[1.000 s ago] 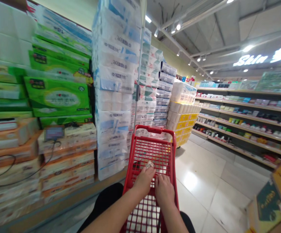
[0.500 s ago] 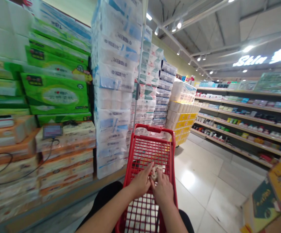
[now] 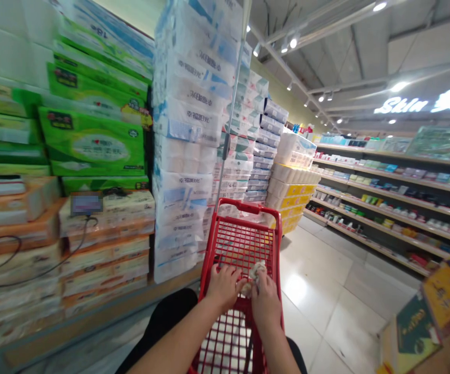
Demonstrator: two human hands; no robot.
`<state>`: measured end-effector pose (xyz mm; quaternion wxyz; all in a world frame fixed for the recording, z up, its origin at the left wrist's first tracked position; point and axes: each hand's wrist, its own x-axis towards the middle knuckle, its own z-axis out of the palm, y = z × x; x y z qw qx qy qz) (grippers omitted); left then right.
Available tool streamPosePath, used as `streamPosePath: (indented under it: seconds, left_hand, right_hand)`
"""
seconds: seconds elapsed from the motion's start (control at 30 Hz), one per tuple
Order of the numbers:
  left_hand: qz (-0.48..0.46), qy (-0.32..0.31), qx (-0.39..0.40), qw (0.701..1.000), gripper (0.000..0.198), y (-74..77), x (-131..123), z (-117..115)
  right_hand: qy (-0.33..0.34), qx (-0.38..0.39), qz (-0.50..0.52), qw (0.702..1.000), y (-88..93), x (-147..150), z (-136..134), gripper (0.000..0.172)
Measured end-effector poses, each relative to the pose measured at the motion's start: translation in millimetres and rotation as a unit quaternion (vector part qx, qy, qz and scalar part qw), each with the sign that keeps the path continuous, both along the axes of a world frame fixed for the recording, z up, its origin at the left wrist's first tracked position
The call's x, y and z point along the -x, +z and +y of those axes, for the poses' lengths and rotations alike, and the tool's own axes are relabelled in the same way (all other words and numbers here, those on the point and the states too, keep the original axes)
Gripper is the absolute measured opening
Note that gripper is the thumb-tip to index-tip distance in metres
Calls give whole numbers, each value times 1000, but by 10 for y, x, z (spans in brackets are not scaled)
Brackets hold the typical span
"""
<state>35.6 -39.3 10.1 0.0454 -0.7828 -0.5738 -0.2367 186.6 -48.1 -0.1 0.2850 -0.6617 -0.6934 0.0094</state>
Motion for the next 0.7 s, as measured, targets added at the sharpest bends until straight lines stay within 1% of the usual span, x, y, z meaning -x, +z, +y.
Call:
streamPosePath:
  seconds: [0.1, 0.2, 0.3, 0.37, 0.43, 0.53, 0.57, 0.63, 0.7]
  left_hand:
    - [-21, -5, -16, 1000, 44, 5, 25, 1]
    - [-34, -10, -19, 999, 44, -17, 44, 10]
    - [-41, -12, -17, 999, 43, -28, 61, 17]
    - [-44, -13, -14, 999, 42, -20, 70, 14]
    - [-47, -16, -12, 999, 41, -2, 76, 5]
    - [-46, -19, -10, 999, 42, 25, 78, -11]
    - [-45, -19, -7, 999, 43, 31, 77, -16]
    - [-41, -19, 1, 999, 43, 37, 72, -25]
    - [-38, -17, 5, 999, 43, 36, 67, -29]
  right_hand:
    - [-21, 23, -29, 999, 98, 42, 16, 41]
    - [-24, 58, -62, 996, 174, 76, 22, 43]
    - [-8, 73, -94, 993, 180, 81, 14, 49]
    - [9, 62, -118, 991, 139, 75, 9, 52]
    - [37, 27, -127, 991, 80, 68, 17, 50]
    - [102, -37, -98, 989, 23, 41, 67, 36]
    - [129, -52, -78, 987, 24, 24, 94, 33]
    - [174, -68, -35, 982, 60, -21, 155, 33]
    - [200, -68, -6, 977, 122, -69, 209, 32]
